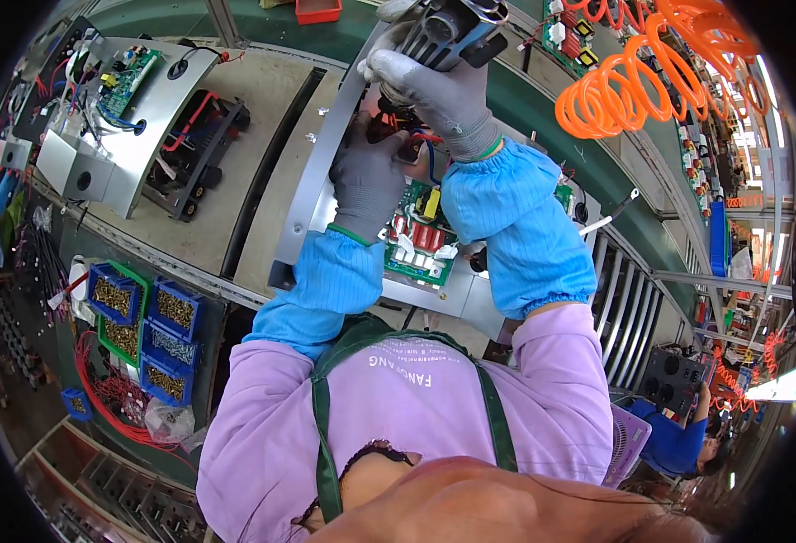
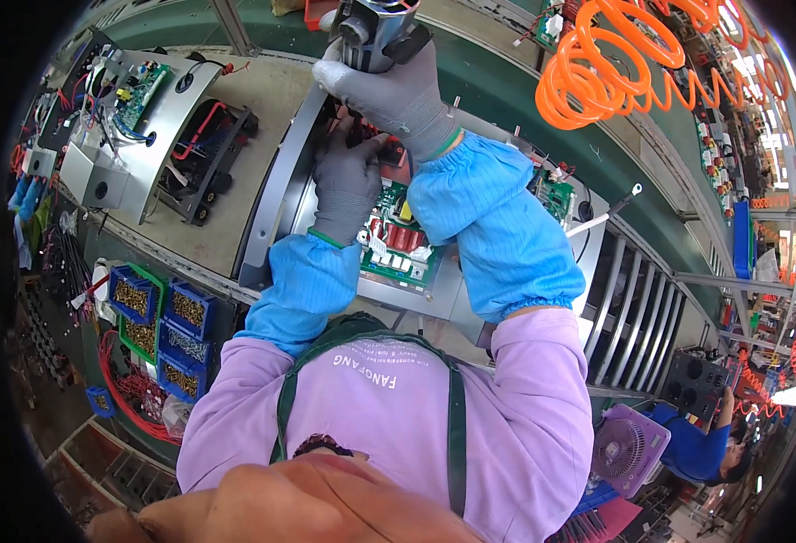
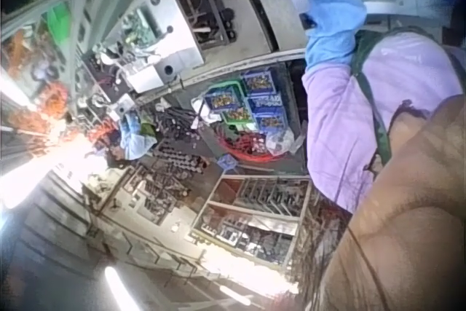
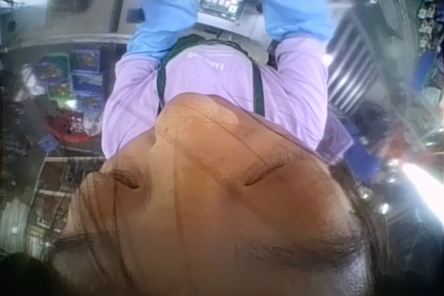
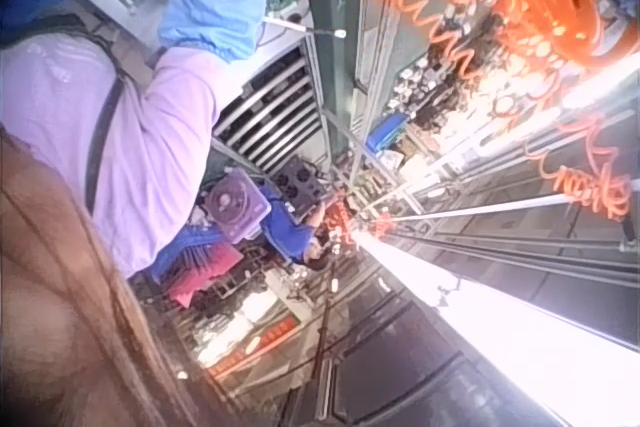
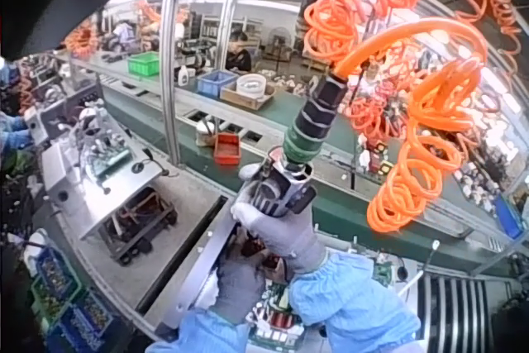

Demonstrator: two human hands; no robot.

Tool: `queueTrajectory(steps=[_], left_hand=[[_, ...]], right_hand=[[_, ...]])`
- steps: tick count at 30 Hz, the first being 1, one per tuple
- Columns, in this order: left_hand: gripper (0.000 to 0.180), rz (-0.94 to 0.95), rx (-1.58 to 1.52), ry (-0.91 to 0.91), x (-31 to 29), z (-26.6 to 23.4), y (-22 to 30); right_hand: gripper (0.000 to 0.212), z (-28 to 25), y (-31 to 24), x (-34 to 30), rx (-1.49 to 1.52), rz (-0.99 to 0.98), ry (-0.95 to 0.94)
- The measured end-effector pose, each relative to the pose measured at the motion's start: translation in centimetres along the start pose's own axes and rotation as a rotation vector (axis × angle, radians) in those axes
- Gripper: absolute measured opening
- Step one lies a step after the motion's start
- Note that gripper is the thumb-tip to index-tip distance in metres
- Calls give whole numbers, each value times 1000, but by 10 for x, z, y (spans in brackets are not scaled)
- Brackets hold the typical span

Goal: The person assembles a circuit board and its components into a metal housing, securing them with screws using an electric screwdriver.

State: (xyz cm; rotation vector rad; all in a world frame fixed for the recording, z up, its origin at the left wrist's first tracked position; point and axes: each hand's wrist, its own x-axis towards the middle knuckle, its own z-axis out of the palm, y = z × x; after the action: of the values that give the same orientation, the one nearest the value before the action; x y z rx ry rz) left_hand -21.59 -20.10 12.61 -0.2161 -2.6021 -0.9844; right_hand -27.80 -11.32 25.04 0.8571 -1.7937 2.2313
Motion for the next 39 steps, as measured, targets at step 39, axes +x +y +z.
queueTrajectory(steps=[39], left_hand=[[26,-23,-109,-48,-4,-8,0]], right_hand=[[40,0,-5,-2,-24,157,-120]])
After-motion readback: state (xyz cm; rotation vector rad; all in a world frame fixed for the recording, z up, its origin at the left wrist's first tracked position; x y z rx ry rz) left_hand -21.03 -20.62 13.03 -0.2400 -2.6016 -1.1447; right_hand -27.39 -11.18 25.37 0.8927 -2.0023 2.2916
